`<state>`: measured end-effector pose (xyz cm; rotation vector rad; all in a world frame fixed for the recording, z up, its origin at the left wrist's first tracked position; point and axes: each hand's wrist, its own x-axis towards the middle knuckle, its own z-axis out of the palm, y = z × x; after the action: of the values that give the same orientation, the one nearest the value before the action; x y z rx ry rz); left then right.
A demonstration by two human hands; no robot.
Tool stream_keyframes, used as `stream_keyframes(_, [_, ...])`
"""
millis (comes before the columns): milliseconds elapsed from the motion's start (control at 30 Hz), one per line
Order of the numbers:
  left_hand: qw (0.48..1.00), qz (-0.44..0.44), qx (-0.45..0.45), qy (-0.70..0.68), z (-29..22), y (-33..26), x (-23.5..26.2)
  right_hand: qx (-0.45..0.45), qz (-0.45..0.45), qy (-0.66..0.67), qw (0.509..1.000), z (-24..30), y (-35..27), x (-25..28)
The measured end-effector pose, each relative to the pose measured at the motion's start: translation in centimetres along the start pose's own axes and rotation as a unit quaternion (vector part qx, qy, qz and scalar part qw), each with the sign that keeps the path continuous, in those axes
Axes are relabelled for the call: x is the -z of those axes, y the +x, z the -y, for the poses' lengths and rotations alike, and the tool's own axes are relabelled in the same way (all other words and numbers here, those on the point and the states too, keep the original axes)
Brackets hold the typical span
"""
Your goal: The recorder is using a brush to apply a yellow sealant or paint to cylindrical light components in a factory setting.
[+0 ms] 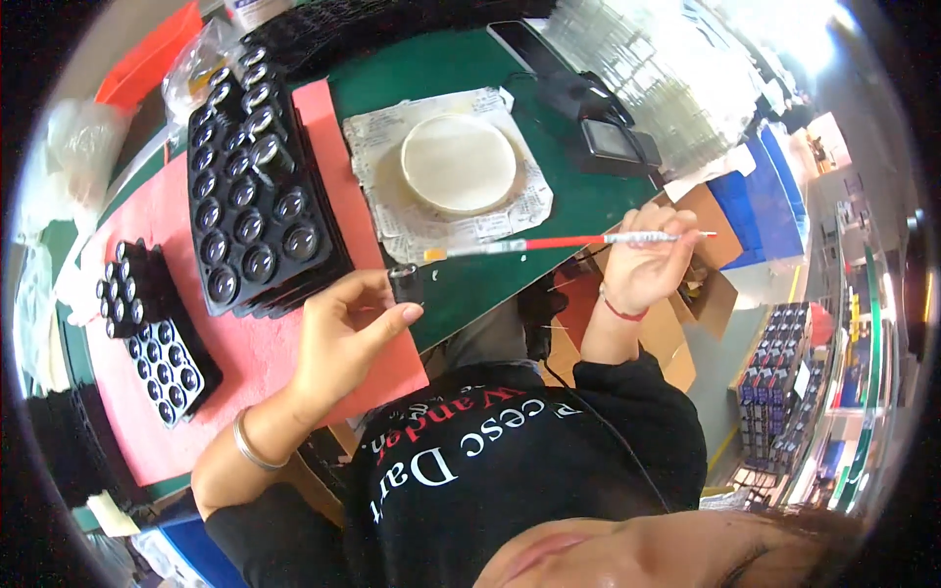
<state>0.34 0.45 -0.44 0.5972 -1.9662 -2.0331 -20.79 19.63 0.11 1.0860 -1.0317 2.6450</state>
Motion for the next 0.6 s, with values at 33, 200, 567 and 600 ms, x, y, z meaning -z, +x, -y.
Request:
stream_keyframes(33, [1.0,-0.004,-0.005,-0.017,-0.1,0.0,-0.1,-0.01,0.027,-0.004,1.0,0.0,-0.5,-0.2])
stream_keyframes(200, [1.0,-0.004,-0.007,-0.024,-0.2,0.1,-0.1,-0.023,0.045,-0.029,0.998,-0.2,-1.1,-0.3])
stream_keyframes(567, [0.997,0.011,-0.01,-0.078,0.2,-0.2,0.1,-0.016,0.047,-0.078,0.996,-0.7,-1.9,0.0])
stream_keyframes(600, [0.996,0.016,-0.015,-0.081,0.3,-0.1,0.0,-0.011,0.044,-0.084,0.995,-0.8,-2.0,0.1])
